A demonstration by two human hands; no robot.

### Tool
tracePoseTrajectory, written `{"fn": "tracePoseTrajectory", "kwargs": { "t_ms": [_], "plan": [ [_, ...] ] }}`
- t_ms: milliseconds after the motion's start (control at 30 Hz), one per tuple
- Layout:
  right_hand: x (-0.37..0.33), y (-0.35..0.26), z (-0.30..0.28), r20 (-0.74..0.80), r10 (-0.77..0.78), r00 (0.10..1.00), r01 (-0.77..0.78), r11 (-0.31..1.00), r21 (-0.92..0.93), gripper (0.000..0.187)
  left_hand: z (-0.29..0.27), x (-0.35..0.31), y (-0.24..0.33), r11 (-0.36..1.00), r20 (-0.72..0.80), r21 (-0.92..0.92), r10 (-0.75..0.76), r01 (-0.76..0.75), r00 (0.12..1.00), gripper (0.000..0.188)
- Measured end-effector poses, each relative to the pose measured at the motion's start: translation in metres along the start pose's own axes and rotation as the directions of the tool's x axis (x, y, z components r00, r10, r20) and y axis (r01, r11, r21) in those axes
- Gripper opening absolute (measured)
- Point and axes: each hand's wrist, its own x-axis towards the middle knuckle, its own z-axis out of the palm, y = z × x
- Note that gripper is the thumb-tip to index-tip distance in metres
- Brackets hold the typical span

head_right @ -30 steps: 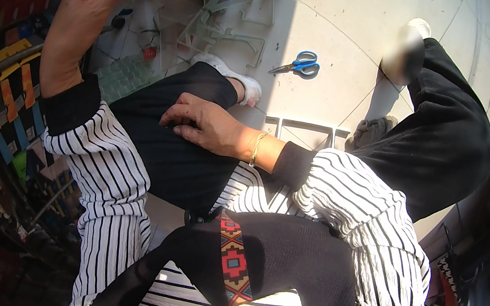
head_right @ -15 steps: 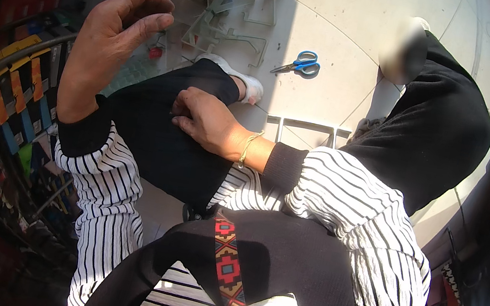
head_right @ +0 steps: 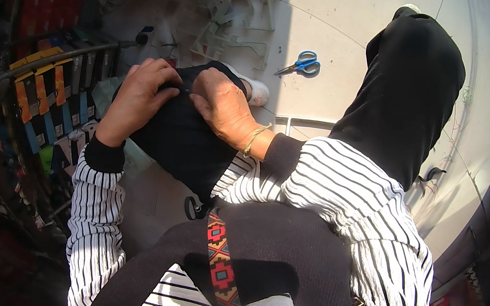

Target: The person sits on the floor and assembles translucent plastic frames with green ribbons. They tie ribbons around the frames, wipe the frames with a cloth, and handle the items one at a time.

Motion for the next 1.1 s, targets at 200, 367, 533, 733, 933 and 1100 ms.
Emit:
{"fn": "tracePoseTrajectory", "kwargs": {
  "t_ms": [200, 367, 533, 733, 933, 1100],
  "plan": [
    [0.009, 0.015, -0.001, 0.143, 0.096, 0.985, -0.127, 0.966, 0.226, 0.016, 0.004, 0.002, 0.001, 0.998, -0.060, -0.006, 0.070, -0.070, 0.996, 0.013],
    [0.016, 0.029, 0.003, 0.289, 0.133, 0.948, -0.231, 0.912, 0.339, 0.018, 0.004, 0.002, 0.000, 0.997, -0.039, -0.017, 0.072, -0.072, 0.997, 0.014],
    [0.013, 0.034, 0.011, 0.199, 0.057, 0.978, -0.095, 0.977, 0.189, 0.014, 0.009, 0.003, 0.002, 0.999, 0.007, 0.025, 0.030, -0.030, 1.000, 0.015],
    [0.013, 0.036, 0.012, 0.065, 0.086, 0.994, -0.097, 0.974, 0.205, 0.015, 0.013, 0.007, -0.001, 0.999, 0.026, 0.018, -0.045, 0.044, 0.999, 0.013],
    [0.016, 0.038, 0.004, 0.203, 0.202, 0.958, -0.261, 0.907, 0.331, 0.019, 0.013, 0.020, -0.007, 0.998, 0.121, 0.025, -0.054, 0.051, 0.991, 0.014],
    [0.022, 0.036, 0.004, 0.316, 0.256, 0.914, -0.365, 0.858, 0.361, 0.022, 0.012, 0.025, -0.011, 0.977, 0.172, -0.119, -0.156, 0.178, 0.973, 0.017]
  ]
}}
